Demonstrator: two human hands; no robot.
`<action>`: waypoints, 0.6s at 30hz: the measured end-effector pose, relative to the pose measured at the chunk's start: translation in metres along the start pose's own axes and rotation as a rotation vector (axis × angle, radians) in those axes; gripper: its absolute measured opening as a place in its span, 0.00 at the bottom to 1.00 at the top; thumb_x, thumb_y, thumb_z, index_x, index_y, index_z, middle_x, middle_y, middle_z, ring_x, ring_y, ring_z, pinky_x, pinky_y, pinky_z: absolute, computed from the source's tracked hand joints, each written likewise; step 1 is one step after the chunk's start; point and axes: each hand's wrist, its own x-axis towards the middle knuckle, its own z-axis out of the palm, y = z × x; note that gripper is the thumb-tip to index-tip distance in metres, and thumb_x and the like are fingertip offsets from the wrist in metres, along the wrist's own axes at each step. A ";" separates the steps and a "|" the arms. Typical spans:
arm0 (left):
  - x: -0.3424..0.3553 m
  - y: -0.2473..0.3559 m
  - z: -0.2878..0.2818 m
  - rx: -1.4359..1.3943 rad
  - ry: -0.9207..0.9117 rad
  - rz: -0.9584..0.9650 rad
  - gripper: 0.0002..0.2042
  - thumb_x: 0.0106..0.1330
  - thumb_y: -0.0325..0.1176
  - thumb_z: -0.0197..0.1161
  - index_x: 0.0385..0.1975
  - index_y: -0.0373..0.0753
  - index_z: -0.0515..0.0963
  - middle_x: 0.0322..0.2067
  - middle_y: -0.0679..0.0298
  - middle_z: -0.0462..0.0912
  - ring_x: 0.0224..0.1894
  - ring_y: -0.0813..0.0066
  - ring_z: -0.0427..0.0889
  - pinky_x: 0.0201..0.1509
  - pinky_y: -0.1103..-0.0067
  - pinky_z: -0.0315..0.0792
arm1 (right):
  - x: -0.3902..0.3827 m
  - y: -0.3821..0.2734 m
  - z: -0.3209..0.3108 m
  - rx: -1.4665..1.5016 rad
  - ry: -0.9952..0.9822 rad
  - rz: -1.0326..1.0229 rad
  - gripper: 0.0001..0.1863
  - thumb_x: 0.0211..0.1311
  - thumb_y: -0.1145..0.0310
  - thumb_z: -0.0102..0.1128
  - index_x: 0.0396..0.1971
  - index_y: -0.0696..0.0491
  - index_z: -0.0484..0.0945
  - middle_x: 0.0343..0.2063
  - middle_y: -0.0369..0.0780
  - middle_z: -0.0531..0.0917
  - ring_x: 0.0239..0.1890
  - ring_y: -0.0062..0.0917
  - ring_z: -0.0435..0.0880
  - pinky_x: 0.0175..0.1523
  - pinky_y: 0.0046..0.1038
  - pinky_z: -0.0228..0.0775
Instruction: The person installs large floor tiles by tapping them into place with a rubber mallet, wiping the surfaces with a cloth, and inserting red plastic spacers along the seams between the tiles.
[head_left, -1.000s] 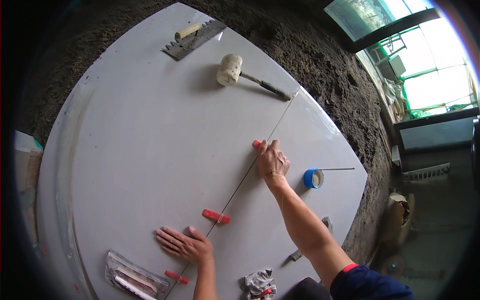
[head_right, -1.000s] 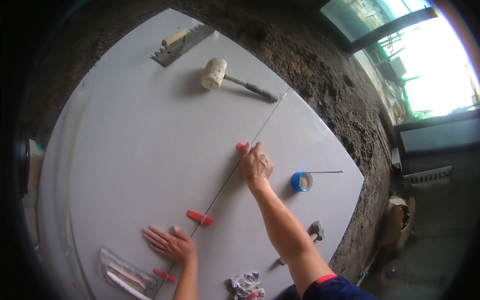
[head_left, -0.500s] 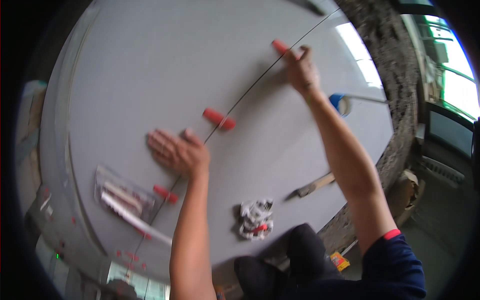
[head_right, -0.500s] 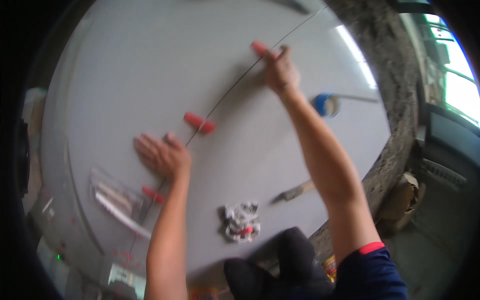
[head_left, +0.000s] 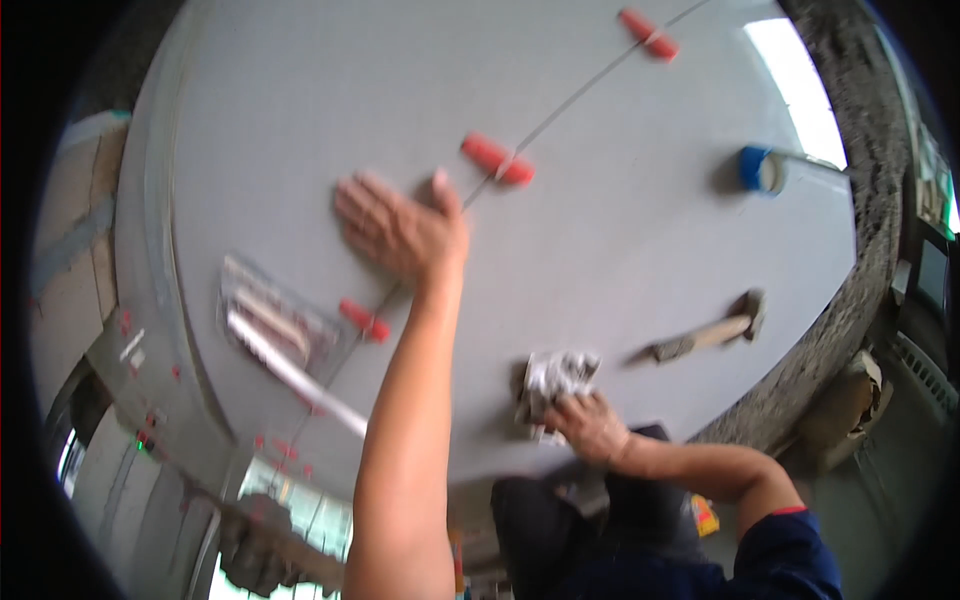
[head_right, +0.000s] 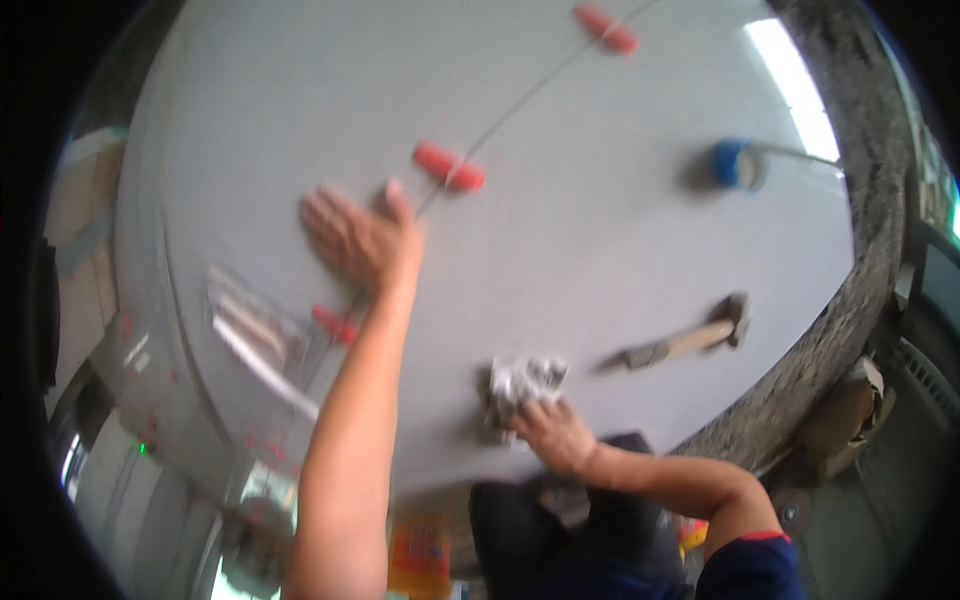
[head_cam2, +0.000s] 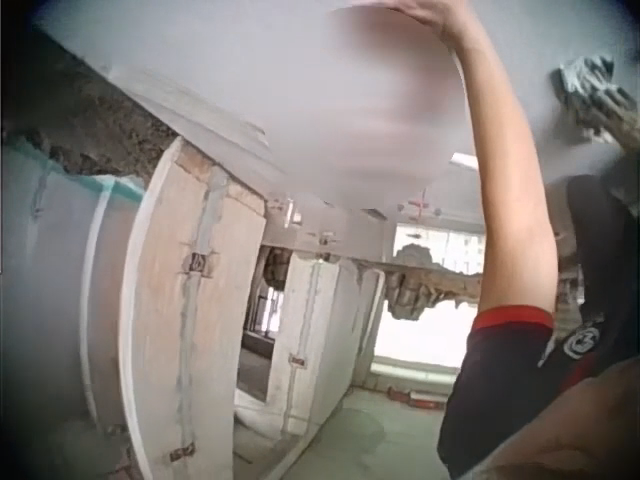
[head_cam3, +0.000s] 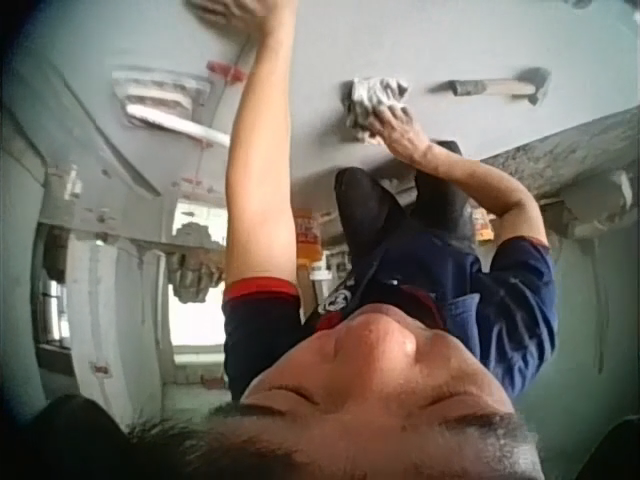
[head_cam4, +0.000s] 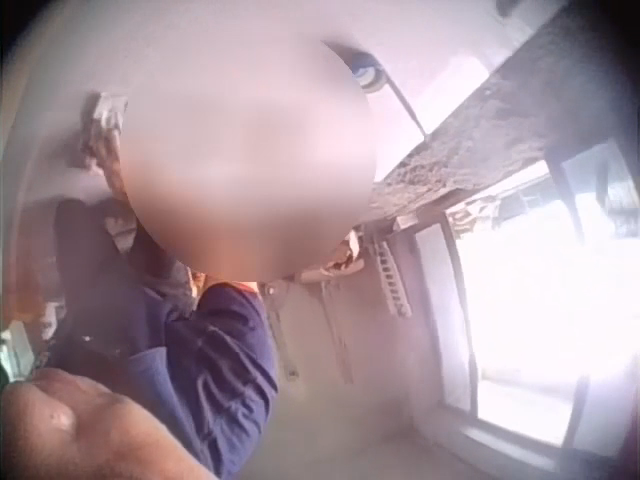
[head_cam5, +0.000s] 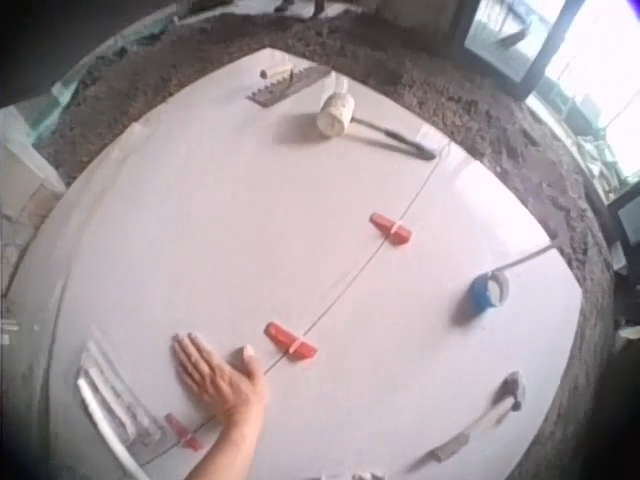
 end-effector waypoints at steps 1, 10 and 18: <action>0.002 0.001 -0.001 -0.016 -0.033 -0.033 0.46 0.64 0.60 0.53 0.71 0.27 0.52 0.72 0.40 0.49 0.76 0.44 0.46 0.76 0.52 0.40 | -0.001 0.008 0.008 0.018 0.238 -0.096 0.19 0.62 0.63 0.56 0.54 0.42 0.75 0.45 0.38 0.75 0.48 0.33 0.76 0.50 0.38 0.70; 0.005 0.006 -0.012 0.056 -0.045 -0.054 0.43 0.67 0.57 0.49 0.72 0.28 0.50 0.74 0.45 0.46 0.77 0.49 0.45 0.76 0.57 0.41 | -0.005 0.082 -0.128 0.222 0.734 -0.153 0.09 0.64 0.63 0.62 0.41 0.48 0.82 0.36 0.42 0.78 0.36 0.37 0.81 0.35 0.36 0.76; 0.008 0.005 -0.010 0.066 0.029 -0.007 0.41 0.68 0.55 0.49 0.72 0.28 0.50 0.74 0.46 0.46 0.77 0.49 0.45 0.77 0.57 0.41 | 0.074 0.324 -0.427 0.463 1.585 0.736 0.18 0.64 0.58 0.59 0.45 0.55 0.81 0.45 0.54 0.80 0.46 0.49 0.78 0.55 0.42 0.71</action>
